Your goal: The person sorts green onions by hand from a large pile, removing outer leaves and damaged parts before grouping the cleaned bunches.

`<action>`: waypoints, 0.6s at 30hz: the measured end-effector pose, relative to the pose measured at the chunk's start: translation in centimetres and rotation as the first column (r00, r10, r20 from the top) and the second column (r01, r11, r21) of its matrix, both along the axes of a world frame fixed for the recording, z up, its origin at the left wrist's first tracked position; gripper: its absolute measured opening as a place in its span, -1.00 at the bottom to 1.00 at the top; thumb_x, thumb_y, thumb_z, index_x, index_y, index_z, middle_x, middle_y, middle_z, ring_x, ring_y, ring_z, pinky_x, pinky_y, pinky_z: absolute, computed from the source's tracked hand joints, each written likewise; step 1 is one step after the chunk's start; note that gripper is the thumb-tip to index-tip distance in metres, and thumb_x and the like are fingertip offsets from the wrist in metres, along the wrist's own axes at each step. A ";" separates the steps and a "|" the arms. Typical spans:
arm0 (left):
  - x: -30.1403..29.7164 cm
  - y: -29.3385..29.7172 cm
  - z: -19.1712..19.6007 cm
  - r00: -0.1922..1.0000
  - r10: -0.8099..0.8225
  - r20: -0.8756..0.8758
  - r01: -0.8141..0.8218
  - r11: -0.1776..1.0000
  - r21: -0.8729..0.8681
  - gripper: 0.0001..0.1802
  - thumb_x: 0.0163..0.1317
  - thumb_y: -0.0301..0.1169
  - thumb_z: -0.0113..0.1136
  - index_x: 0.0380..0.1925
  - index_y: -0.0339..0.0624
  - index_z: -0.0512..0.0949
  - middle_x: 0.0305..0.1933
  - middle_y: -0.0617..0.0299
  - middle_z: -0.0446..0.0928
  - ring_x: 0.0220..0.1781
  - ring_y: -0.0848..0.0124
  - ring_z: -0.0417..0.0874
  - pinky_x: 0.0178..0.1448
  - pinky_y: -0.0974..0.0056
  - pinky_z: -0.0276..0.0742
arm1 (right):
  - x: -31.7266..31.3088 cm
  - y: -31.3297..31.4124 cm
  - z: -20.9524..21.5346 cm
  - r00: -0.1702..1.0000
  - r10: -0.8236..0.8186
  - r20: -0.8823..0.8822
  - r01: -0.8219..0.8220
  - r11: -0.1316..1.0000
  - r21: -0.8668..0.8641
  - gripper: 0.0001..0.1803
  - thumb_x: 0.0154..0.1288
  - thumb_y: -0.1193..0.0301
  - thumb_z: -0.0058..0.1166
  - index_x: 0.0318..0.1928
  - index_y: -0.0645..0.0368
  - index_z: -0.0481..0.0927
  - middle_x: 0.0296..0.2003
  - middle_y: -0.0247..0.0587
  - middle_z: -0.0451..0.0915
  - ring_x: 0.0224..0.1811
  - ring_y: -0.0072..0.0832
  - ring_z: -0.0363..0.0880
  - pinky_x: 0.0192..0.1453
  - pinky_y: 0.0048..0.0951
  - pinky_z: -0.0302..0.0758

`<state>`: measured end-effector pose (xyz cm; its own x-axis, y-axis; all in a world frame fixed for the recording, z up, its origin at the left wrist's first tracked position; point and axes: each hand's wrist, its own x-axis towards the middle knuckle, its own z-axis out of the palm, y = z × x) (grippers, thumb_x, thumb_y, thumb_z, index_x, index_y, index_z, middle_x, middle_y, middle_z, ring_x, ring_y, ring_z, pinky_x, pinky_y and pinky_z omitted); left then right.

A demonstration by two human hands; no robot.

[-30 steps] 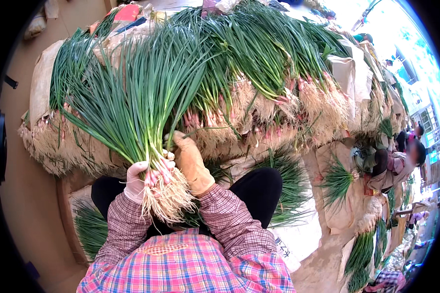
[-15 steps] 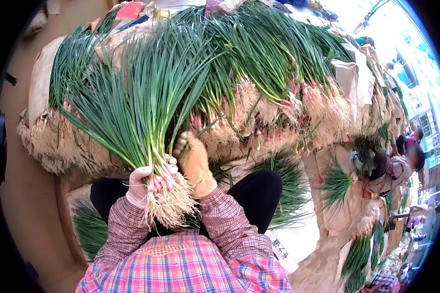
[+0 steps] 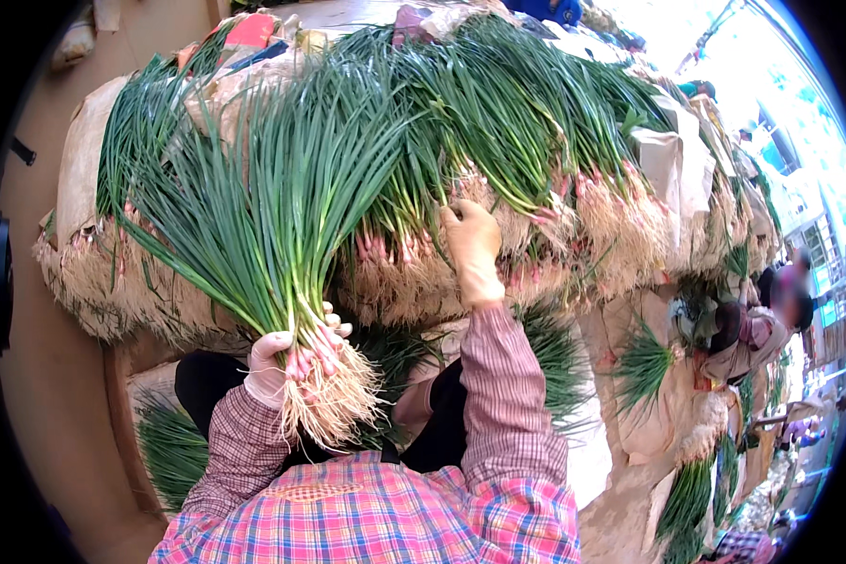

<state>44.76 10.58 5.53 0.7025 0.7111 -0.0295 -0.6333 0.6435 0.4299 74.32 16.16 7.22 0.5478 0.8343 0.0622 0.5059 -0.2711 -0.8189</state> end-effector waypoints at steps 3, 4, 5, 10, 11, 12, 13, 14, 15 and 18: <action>0.8 -0.2 0.2 0.996 -0.067 -0.054 0.067 0.998 0.002 -0.29 0.03 -0.27 0.08 0.18 -0.45 0.25 0.08 -0.21 0.44 -0.01 0.10 0.58 0.05 0.17 0.52 | -5.1 -4.6 2.6 0.792 0.115 -0.600 -0.075 0.993 0.090 -0.87 0.24 0.35 0.16 -0.37 0.14 0.61 -0.49 -0.36 0.58 -0.54 -0.66 0.46 -0.38 -0.55 0.48; 0.2 0.3 -0.5 0.986 -0.148 -0.074 0.151 0.988 0.039 -0.30 0.04 -0.27 0.06 0.17 -0.47 0.26 0.06 -0.23 0.45 -0.10 0.13 0.63 -0.03 0.24 0.57 | -7.5 -5.8 2.3 0.738 0.163 -0.655 -0.180 0.983 0.042 -0.88 0.23 0.36 0.17 -0.33 0.14 0.61 -0.48 -0.37 0.58 -0.54 -0.67 0.45 -0.39 -0.56 0.46; -0.1 0.6 -0.7 0.975 -0.196 -0.108 0.198 0.980 0.009 -0.30 0.04 -0.27 0.06 0.17 -0.47 0.26 0.03 -0.23 0.46 -0.16 0.14 0.65 -0.09 0.30 0.58 | -9.8 -6.7 1.8 0.677 0.202 -0.707 -0.280 0.960 0.006 -0.88 0.22 0.37 0.18 -0.29 0.14 0.61 -0.46 -0.38 0.58 -0.54 -0.68 0.44 -0.40 -0.58 0.45; 1.0 -0.2 -0.4 0.987 -0.024 -0.162 0.025 1.000 0.007 -0.32 0.04 -0.27 0.07 0.13 -0.52 0.27 -0.02 -0.15 0.50 -0.11 0.06 0.62 0.06 0.14 0.52 | -11.6 -6.5 -2.9 0.627 0.303 -0.718 -0.168 0.952 0.255 -0.70 0.26 0.29 0.17 -0.07 0.18 0.56 -0.25 -0.33 0.59 -0.25 -0.59 0.53 -0.16 -0.58 0.47; 0.5 0.3 -0.9 0.985 -0.125 -0.115 0.131 0.990 0.051 -0.33 -0.01 -0.25 0.11 0.12 -0.40 0.32 0.11 -0.11 0.42 0.07 0.11 0.52 0.15 0.07 0.47 | -10.3 -6.2 -3.2 0.686 0.299 -0.663 -0.140 0.949 0.283 -0.69 0.26 0.26 0.16 -0.08 0.18 0.56 -0.23 -0.30 0.60 -0.25 -0.57 0.53 -0.15 -0.56 0.47; 0.5 0.2 -0.9 0.993 -0.089 -0.082 0.094 0.994 0.062 -0.32 -0.01 -0.24 0.12 0.12 -0.40 0.31 0.10 -0.10 0.42 0.04 0.12 0.53 0.10 0.07 0.50 | -8.3 -5.4 -3.2 0.914 0.132 -0.383 -0.029 0.964 0.263 -0.67 0.26 0.25 0.16 -0.07 0.19 0.57 -0.22 -0.26 0.61 -0.23 -0.52 0.55 -0.12 -0.52 0.48; 0.6 0.0 -1.0 0.997 -0.050 -0.050 0.053 0.997 0.060 -0.32 -0.01 -0.24 0.13 0.11 -0.40 0.31 0.09 -0.09 0.42 0.02 0.13 0.54 0.06 0.08 0.54 | -5.7 -4.5 -3.2 0.996 -0.071 -0.055 0.084 0.958 0.274 -0.66 0.25 0.24 0.16 -0.06 0.20 0.57 -0.21 -0.21 0.62 -0.22 -0.46 0.56 -0.10 -0.47 0.49; 0.0 0.3 -1.2 0.994 -0.103 -0.041 0.105 0.993 0.047 -0.31 -0.02 -0.24 0.15 0.10 -0.41 0.29 0.05 -0.08 0.40 -0.02 0.15 0.54 -0.06 0.13 0.61 | -3.0 -3.1 -3.1 0.994 -0.073 0.084 0.053 0.975 0.216 -0.65 0.24 0.24 0.15 -0.07 0.22 0.58 -0.20 -0.18 0.62 -0.21 -0.41 0.57 -0.09 -0.44 0.49; 0.4 0.3 -0.9 0.996 -0.092 -0.013 0.092 0.996 0.015 -0.33 -0.01 -0.28 0.11 0.11 -0.45 0.30 -0.04 -0.14 0.48 -0.13 0.07 0.62 -0.04 0.11 0.57 | -0.5 -2.2 -3.4 0.970 -0.083 0.228 0.050 0.988 0.146 -0.65 0.23 0.25 0.15 -0.08 0.25 0.59 -0.19 -0.15 0.62 -0.20 -0.36 0.58 -0.08 -0.41 0.49; 1.4 0.3 -1.0 0.995 -0.092 0.040 0.090 0.994 0.055 -0.34 -0.01 -0.27 0.12 0.11 -0.42 0.31 0.03 -0.10 0.45 -0.05 0.08 0.57 -0.02 0.04 0.55 | 3.5 0.0 -4.3 0.996 0.087 0.028 -0.081 0.984 -0.159 -0.68 0.20 0.31 0.18 -0.10 0.24 0.62 -0.18 -0.13 0.63 -0.28 -0.48 0.58 -0.16 -0.39 0.51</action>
